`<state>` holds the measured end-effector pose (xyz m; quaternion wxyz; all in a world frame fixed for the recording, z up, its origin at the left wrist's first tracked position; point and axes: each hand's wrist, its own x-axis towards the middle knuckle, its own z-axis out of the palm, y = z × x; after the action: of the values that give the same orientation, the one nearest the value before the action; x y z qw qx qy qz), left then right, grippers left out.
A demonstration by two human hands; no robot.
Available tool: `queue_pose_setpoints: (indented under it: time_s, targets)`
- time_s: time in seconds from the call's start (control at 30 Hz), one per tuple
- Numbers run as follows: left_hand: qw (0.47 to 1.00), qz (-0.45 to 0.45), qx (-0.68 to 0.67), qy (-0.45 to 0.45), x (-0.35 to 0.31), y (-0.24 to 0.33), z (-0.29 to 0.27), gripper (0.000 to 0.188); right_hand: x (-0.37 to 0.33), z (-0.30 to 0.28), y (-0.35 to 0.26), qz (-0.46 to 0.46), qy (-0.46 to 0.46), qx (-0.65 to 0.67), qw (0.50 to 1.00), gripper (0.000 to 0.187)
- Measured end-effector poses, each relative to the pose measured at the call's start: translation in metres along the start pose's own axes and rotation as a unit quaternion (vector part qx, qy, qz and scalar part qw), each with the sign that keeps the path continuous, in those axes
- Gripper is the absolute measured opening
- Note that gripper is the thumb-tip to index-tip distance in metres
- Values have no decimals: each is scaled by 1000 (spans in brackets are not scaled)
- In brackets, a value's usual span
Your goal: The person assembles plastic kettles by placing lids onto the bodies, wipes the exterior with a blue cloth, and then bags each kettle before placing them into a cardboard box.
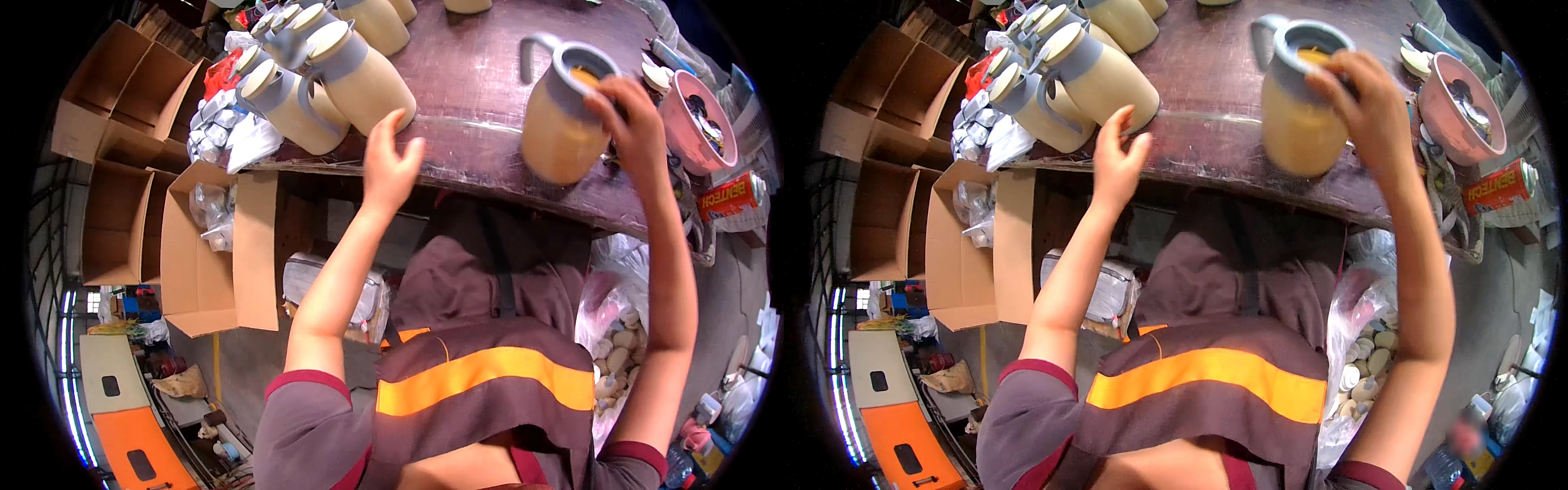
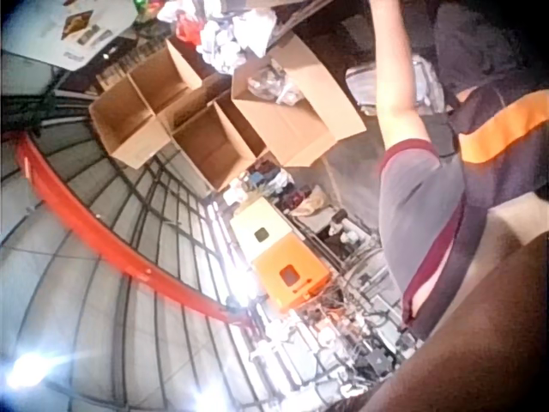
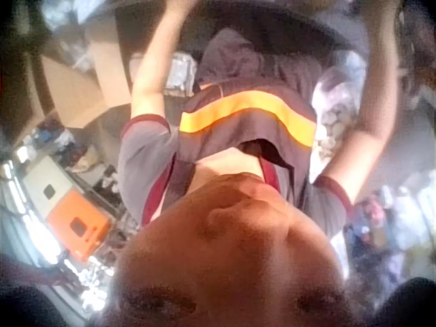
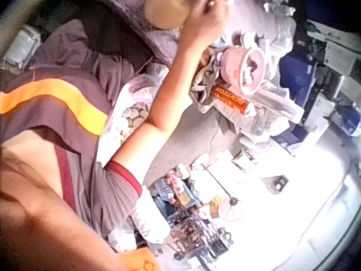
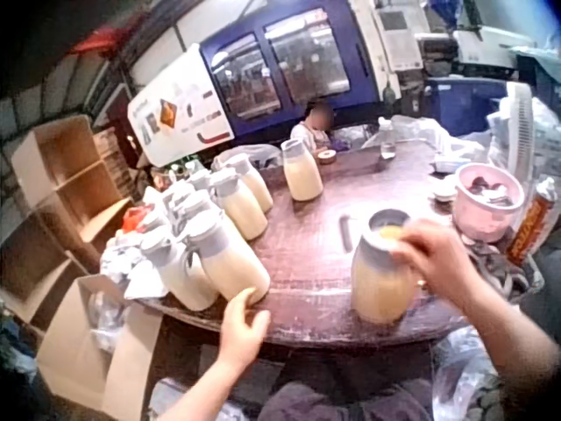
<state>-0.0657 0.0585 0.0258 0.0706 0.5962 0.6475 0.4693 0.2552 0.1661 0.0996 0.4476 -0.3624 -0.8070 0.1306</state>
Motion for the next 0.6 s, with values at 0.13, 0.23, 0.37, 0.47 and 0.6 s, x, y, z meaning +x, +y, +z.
queue_pose_setpoints:
  time_s: [0.13, 0.23, 0.37, 0.47, 0.6]
  targets:
    - [989, 129, -33, -69, 8, 62, 36, 58, -80, -28, -69, -49, -30, 66, 996, 20]
    - [933, 25, -248, -261, -10, 102, 40, 39, -136, -44, -48, -49, 111, 84, 989, 23]
    - [936, -6, -234, -262, -41, 112, 44, 31, -252, -82, 34, 433, 208, 114, 870, 22]
    - [934, 14, -165, -317, -58, 111, 51, 27, -402, -90, 121, 600, -69, -6, 797, 28]
    - [924, 1, -112, -366, -78, 105, 64, 27, -489, -40, 154, 640, -247, -110, 720, 47]
